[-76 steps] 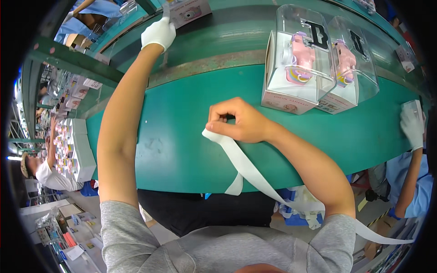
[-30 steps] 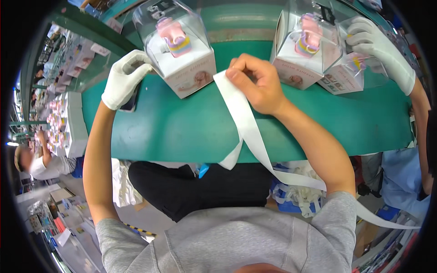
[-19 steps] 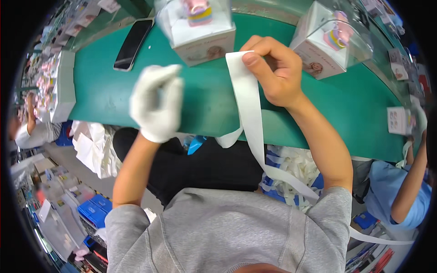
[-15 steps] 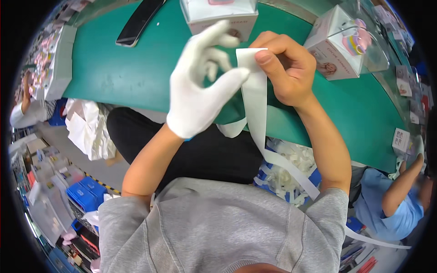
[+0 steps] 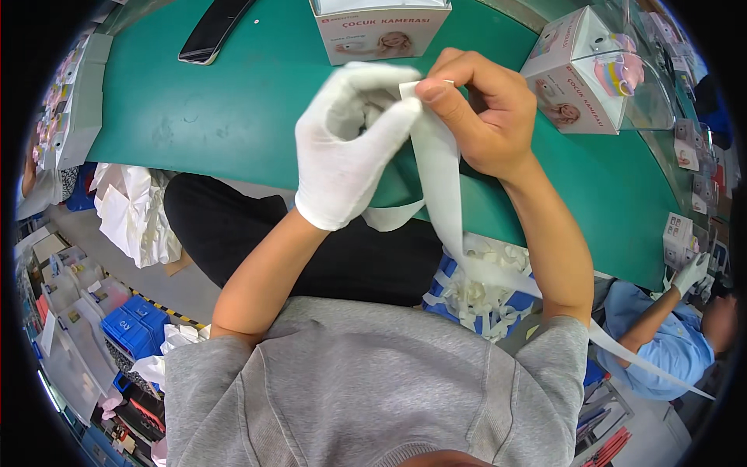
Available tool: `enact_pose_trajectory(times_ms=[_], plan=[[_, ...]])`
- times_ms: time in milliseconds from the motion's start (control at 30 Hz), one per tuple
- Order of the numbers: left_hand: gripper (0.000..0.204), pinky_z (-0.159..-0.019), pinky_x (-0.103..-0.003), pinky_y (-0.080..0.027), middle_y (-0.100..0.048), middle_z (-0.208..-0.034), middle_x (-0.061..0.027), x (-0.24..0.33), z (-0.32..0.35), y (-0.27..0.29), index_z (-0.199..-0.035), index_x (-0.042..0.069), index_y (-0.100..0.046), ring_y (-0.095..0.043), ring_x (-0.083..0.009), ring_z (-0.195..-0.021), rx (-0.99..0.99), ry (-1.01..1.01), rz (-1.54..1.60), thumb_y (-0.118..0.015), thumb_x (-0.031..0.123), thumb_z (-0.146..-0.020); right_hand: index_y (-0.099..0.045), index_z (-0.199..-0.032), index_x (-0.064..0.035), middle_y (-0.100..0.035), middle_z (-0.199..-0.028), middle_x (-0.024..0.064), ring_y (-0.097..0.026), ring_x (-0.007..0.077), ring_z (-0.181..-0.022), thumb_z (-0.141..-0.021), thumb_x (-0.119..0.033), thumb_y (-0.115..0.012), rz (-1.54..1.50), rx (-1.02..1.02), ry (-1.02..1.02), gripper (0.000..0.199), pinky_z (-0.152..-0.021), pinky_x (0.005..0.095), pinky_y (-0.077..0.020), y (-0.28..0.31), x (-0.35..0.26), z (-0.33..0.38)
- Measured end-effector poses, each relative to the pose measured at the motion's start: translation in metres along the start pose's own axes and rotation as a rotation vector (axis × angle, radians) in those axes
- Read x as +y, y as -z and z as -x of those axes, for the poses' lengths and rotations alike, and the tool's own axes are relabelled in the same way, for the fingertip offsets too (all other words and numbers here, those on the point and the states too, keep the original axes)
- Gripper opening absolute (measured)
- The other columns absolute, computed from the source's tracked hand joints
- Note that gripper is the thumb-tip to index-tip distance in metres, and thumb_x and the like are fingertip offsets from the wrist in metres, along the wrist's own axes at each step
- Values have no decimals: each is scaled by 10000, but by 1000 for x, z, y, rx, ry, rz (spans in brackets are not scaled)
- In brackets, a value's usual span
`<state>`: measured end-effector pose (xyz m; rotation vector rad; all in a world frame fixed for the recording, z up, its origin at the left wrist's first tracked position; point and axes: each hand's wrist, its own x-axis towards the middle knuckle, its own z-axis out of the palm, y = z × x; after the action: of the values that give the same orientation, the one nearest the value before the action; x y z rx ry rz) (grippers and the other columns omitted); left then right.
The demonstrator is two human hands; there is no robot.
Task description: Wrapping ribbon around small toy display boxes on an assembly line.
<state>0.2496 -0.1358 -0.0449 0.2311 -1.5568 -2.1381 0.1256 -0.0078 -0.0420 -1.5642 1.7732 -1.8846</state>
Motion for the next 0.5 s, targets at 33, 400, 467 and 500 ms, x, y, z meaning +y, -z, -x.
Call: enact_pose_trajectory(times_ms=[33,400,467,500], plan=[[146,-724,-215,-515,-668,-1035,-35,0,0,1,-1078,-20,-660,-637,-69,-864,-27,15,-28,-711,12,-945,-667,-874,40,-621,-735,47,-509,116,-651,-953,-17,-697,14,4,-22,102,-548,256,-363,-1,-1,-1],[83,-740,-219,-507,-664,-1008,-31,-5,3,-4,-1007,-16,-678,-620,-70,-856,8,49,47,-716,-5,-934,-649,-808,58,-614,-695,70,-488,133,-606,-950,-19,-697,40,21,62,169,-528,276,-362,3,12,1],[80,-739,-220,-507,-664,-1005,-31,-6,3,-4,-1006,-17,-678,-620,-70,-854,15,43,50,-714,-5,-935,-656,-846,57,-631,-730,78,-511,143,-628,-949,-17,-694,14,21,60,132,-552,279,-393,3,12,0],[78,-739,-220,-507,-665,-1001,-31,-6,2,-3,-1004,-18,-678,-621,-70,-852,21,38,52,-713,-6,-936,-653,-891,54,-641,-773,84,-529,149,-663,-951,-20,-690,14,44,44,102,-586,280,-416,1,10,-1]])
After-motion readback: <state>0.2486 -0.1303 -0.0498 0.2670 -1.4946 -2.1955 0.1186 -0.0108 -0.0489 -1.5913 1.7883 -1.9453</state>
